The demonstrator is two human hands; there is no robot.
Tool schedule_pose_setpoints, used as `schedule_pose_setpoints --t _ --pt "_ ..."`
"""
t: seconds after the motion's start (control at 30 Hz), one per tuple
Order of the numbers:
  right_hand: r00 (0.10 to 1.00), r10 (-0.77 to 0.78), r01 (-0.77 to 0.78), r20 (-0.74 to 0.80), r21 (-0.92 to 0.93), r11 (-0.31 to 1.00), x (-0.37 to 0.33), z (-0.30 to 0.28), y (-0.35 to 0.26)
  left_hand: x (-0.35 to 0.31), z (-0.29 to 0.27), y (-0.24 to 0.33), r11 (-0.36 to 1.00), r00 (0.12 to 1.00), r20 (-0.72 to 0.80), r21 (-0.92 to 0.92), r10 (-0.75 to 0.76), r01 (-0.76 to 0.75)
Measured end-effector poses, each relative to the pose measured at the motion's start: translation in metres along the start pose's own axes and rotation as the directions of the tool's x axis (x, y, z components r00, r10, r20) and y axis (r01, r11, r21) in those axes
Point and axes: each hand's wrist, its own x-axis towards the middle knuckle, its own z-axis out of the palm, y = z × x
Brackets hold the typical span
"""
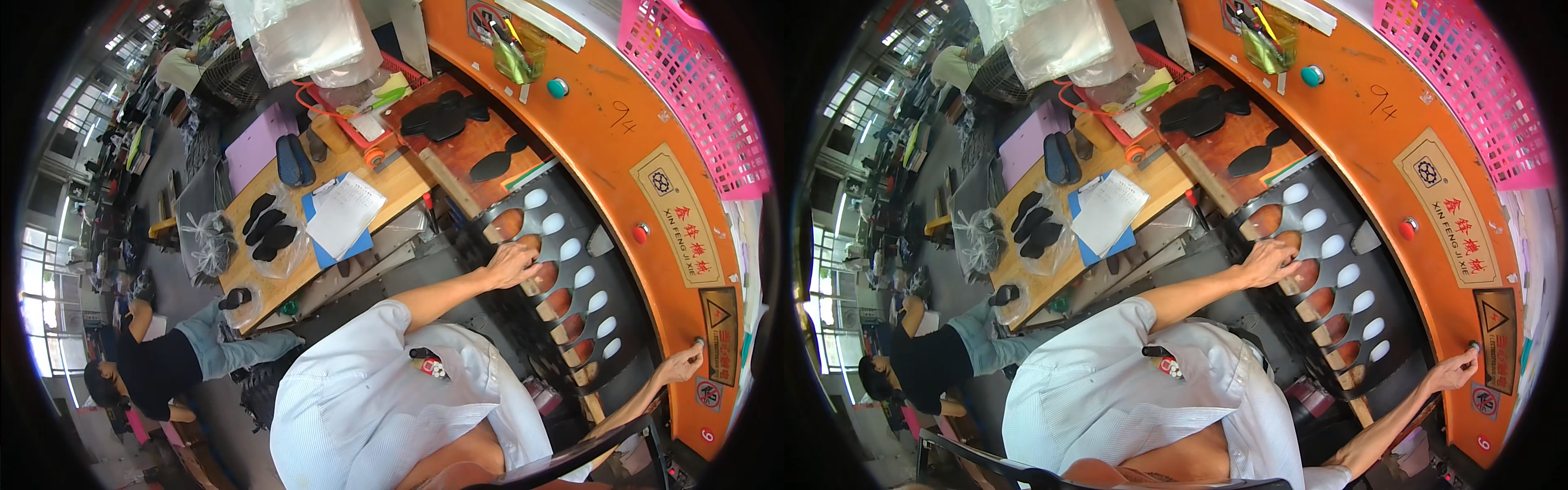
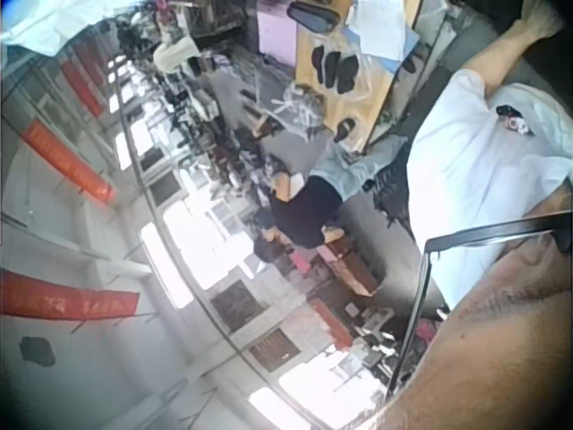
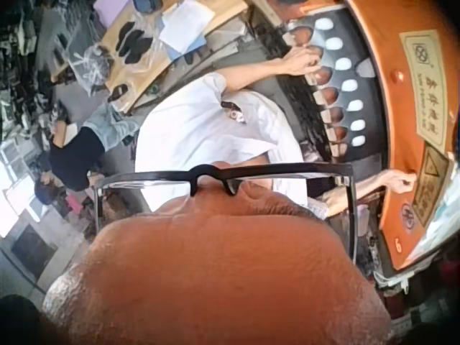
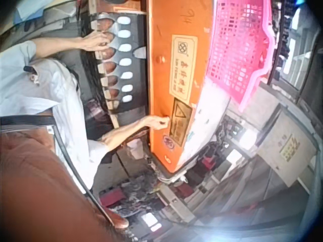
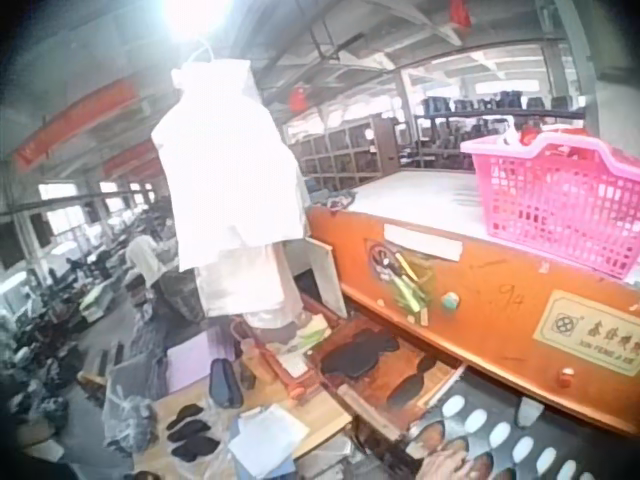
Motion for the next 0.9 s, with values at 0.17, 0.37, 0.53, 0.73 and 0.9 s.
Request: schedule_pose_setpoints --t 0.17,0.37,0.53,0.73,0.9 --pt "0.957 -0.049 0.039 0.285 0.041 0.998 -0.035 -0.028 0.006 0.041 0.012 0.013 1.0 0.998 -0.06 -0.024 0.001 -0.003" --pt "0.844 -0.052 0.076 0.534 -0.024 0.997 -0.178 -0.01 -0.032 0.053 0.02 0.014 0.999 0.997 -0.067 0.034 0.028 -0.026" --pt "0.779 -0.038 0.241 0.625 -0.243 0.94 -0.226 0.009 -0.071 0.053 0.018 0.014 0.999 0.997 -0.071 0.017 0.038 -0.037" --pt "0.851 -0.072 0.274 0.521 -0.321 0.907 -0.244 0.012 -0.083 0.05 0.02 0.012 0.999 0.998 -0.067 -0.035 -0.007 0.004" --pt "0.795 0.037 0.159 0.606 -0.266 0.951 -0.247 0.007 -0.07 0.041 0.027 0.003 0.999 0.997 -0.073 -0.037 -0.013 0.011"
